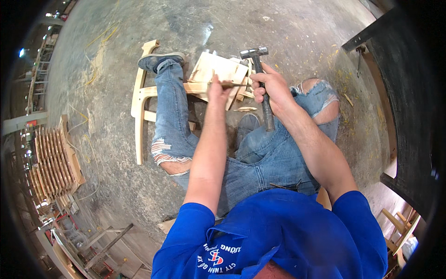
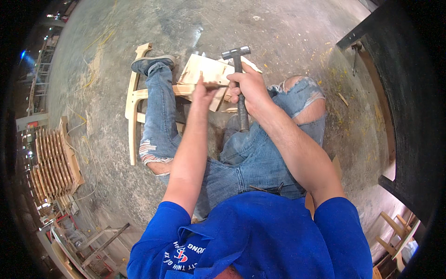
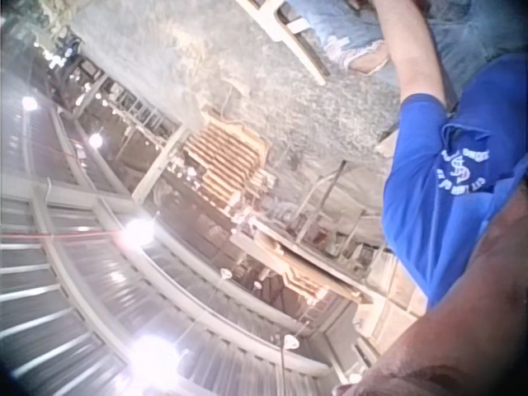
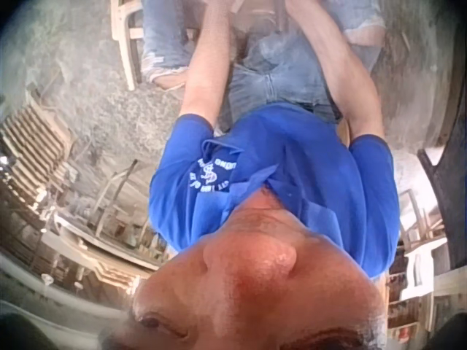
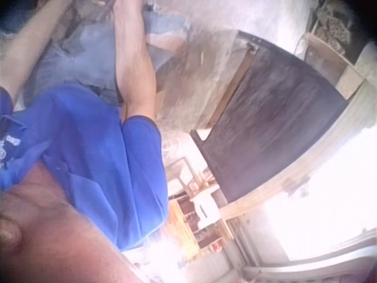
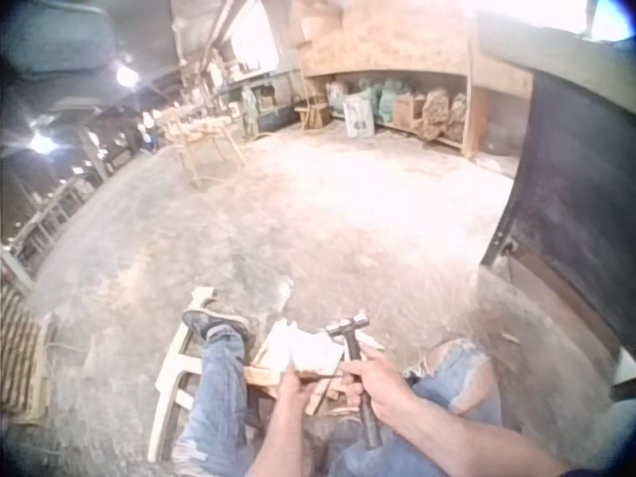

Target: The person sits on the floor and uses a chisel and hammer to carve a curved wooden piece. They repeatedly position the chisel and strike it to remove wood shavings, occasionally adjusting the piece's orientation.

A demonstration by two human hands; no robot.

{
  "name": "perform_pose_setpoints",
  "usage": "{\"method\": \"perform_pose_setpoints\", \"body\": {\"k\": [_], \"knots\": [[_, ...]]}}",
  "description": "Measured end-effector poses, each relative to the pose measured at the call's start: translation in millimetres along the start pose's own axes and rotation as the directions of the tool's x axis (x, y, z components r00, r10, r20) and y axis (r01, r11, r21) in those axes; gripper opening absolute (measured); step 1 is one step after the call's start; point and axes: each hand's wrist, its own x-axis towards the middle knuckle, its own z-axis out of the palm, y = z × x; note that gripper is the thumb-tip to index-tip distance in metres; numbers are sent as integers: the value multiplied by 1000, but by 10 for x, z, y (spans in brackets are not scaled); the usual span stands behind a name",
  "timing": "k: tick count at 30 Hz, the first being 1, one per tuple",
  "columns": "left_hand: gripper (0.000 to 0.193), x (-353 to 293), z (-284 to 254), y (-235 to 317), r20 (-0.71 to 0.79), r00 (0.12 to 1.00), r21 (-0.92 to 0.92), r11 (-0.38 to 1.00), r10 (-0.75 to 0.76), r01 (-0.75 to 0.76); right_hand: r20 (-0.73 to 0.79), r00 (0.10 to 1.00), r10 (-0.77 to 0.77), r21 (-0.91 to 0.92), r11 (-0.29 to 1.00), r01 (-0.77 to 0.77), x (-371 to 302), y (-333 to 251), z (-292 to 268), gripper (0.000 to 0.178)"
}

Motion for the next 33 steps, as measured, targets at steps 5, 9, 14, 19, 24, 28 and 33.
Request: {"method": "perform_pose_setpoints", "body": {"k": [5, 9, 14, 19, 24, 28, 33], "knots": [[39, -216, 100, -224, 42, 994, 375, 921, 98, -107, -31, 999, -10, 46, 999, 11, 32, -78, 7, 33], [41, -613, -78, 534, 124, 968, 752, 616, 220, -236, 43, 998, -45, -55, 997, 47, -49, -48, 206, 55], [39, -2529, 136, 2139, 644, 746, 730, 158, 168, -665, 71, 994, -82, 16, 997, 81, -89, -104, 74, 52], [37, -3778, -530, 3407, 523, 625, 582, 292, 580, -759, 158, 981, -110, -1, 994, 112, -325, -233, 185, 69], [35, -3977, -869, 3860, 469, 584, 523, 325, 662, -788, 198, 960, -198, -9, 979, 204, -729, -376, 305, 76], [33, -3690, -775, 3483, 511, 622, 510, 373, 594, -775, 190, 936, -297, -51, 949, 312, -1075, -474, 371, 72], [31, -3425, -818, 3079, 559, 685, 575, 376, 467, -726, 254, 907, -335, -158, 911, 381, -1461, -550, 462, 74]]}}
